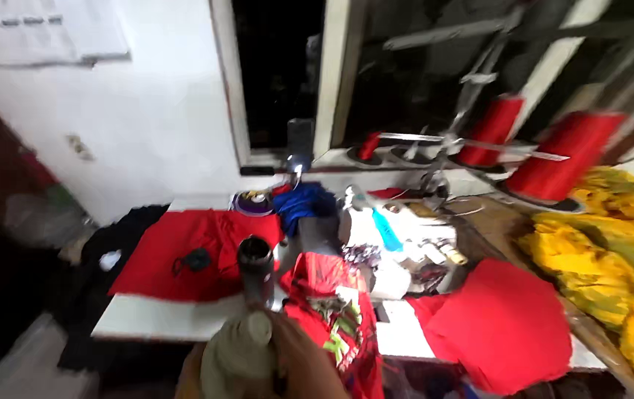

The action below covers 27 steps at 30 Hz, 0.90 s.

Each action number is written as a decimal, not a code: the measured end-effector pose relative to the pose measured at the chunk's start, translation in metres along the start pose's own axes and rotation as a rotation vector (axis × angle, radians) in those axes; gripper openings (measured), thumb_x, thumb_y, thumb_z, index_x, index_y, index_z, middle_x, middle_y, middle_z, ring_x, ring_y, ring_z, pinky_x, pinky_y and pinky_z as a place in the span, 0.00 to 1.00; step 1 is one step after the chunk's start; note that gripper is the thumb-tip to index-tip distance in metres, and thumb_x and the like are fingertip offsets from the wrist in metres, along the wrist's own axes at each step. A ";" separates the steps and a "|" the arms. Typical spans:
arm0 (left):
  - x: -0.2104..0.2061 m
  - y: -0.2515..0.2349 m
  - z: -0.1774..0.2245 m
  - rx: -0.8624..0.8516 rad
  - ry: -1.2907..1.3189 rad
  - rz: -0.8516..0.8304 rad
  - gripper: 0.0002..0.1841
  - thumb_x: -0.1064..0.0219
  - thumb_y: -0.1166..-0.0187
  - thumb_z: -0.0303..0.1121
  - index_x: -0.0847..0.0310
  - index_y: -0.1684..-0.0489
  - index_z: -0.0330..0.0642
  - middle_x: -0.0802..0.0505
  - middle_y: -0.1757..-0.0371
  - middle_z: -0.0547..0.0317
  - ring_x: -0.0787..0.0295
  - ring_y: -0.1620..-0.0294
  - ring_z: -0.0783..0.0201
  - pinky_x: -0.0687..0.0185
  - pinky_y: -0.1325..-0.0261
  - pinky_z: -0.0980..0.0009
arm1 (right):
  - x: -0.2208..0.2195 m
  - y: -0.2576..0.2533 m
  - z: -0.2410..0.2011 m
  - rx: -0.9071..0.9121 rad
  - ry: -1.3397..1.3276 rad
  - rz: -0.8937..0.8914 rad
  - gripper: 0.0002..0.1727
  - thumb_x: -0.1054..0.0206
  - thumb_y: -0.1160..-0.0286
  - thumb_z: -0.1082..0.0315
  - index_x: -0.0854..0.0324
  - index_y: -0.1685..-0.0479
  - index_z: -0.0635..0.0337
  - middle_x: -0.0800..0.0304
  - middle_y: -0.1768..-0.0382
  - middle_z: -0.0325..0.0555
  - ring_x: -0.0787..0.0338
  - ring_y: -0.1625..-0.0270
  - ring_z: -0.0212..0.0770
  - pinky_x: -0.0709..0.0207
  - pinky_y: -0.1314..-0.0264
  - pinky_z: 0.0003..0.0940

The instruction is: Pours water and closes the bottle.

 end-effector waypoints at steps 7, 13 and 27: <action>-0.004 0.003 -0.008 0.063 0.048 -0.019 0.60 0.10 0.69 0.54 0.28 0.28 0.23 0.08 0.41 0.41 0.08 0.41 0.55 0.11 0.38 0.56 | 0.004 -0.007 0.045 0.111 -0.407 -0.316 0.39 0.33 0.20 0.42 0.29 0.15 0.55 0.15 0.28 0.40 0.16 0.27 0.34 0.21 0.21 0.39; -0.010 0.002 -0.005 0.125 -0.114 0.026 0.56 0.13 0.65 0.55 0.26 0.28 0.29 0.08 0.41 0.42 0.08 0.42 0.48 0.11 0.42 0.48 | 0.006 0.007 0.042 -0.088 -0.083 0.020 0.35 0.27 0.30 0.38 0.17 0.34 0.55 0.07 0.47 0.33 0.07 0.46 0.29 0.09 0.46 0.29; -0.017 0.003 -0.002 -0.044 -0.129 0.054 0.53 0.15 0.65 0.54 0.23 0.32 0.27 0.08 0.42 0.39 0.08 0.42 0.47 0.11 0.41 0.49 | 0.001 0.000 0.043 -0.036 -0.285 -0.061 0.33 0.24 0.29 0.44 0.19 0.29 0.53 0.05 0.47 0.34 0.06 0.45 0.31 0.09 0.43 0.31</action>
Point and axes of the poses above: each hand's wrist, its own y-axis away from the middle knuckle, its own x-axis out of the back of the hand, z = x × y, the point moved 5 cm from there along -y, towards the middle knuckle
